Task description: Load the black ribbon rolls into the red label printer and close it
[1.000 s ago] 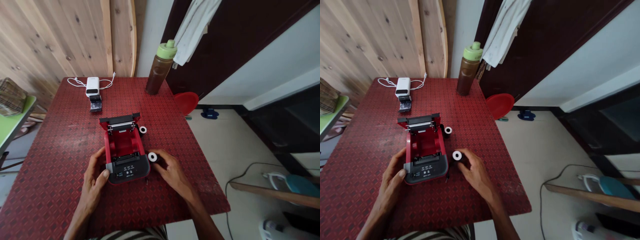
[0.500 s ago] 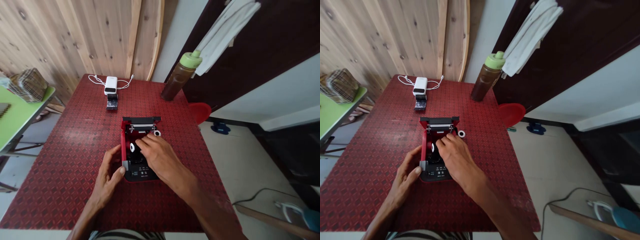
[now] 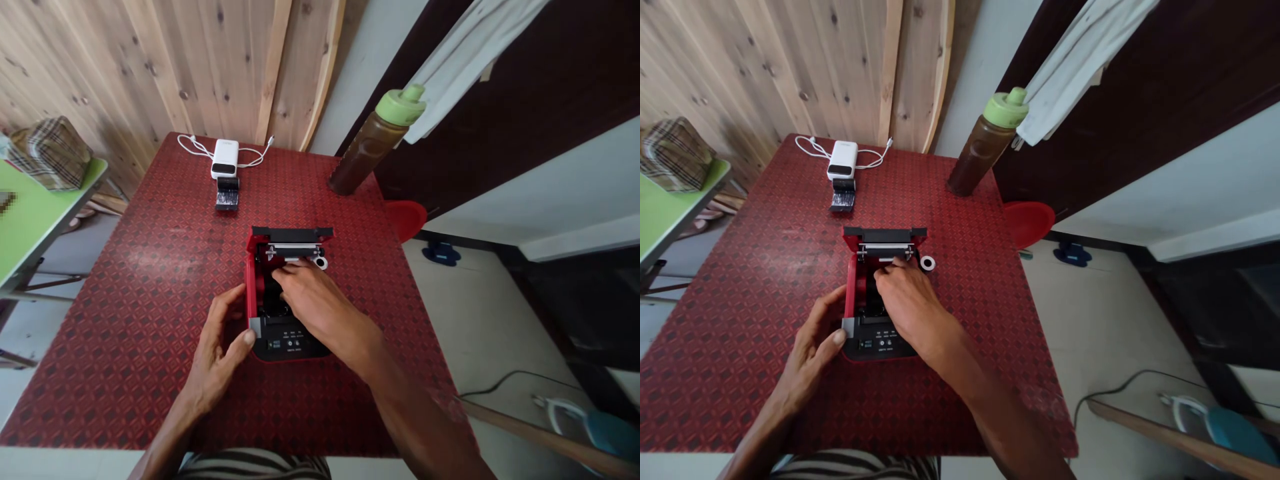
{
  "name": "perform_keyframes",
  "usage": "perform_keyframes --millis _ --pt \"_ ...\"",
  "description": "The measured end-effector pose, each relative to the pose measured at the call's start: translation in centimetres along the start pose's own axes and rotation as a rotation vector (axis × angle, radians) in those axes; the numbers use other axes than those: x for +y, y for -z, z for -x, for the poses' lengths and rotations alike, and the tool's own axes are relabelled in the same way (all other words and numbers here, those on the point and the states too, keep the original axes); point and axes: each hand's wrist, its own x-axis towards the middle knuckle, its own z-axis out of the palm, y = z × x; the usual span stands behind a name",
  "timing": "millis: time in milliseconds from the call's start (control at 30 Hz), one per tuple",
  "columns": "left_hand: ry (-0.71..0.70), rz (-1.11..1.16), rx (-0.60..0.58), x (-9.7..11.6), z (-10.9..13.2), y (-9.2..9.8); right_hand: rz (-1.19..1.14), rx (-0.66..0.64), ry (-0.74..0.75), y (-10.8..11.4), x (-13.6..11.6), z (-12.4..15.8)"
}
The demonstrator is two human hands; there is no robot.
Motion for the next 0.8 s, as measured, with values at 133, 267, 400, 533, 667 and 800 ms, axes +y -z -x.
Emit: perform_keyframes --millis 133,267,400,533,667,800 --pt "0.012 0.014 -0.010 0.4 0.0 0.0 -0.182 0.031 0.057 1.5 0.4 1.4" --pt "0.048 0.009 -0.020 1.4 -0.2 0.4 -0.323 0.079 0.187 3.0 0.9 3.1" --pt "0.006 -0.087 0.088 3.0 -1.9 1.0 -0.336 0.089 0.218 3.2 1.0 3.5" --pt "-0.185 -0.201 0.180 5.3 -5.4 1.0 -0.339 0.174 0.209 2.5 0.6 3.7" --pt "-0.305 -0.203 0.141 6.9 -8.0 0.2 -0.328 0.361 0.191 1.8 -0.1 5.1" --pt "-0.287 -0.184 0.207 7.3 -7.6 -0.4 -0.241 0.496 0.152 1.0 -1.3 7.1"
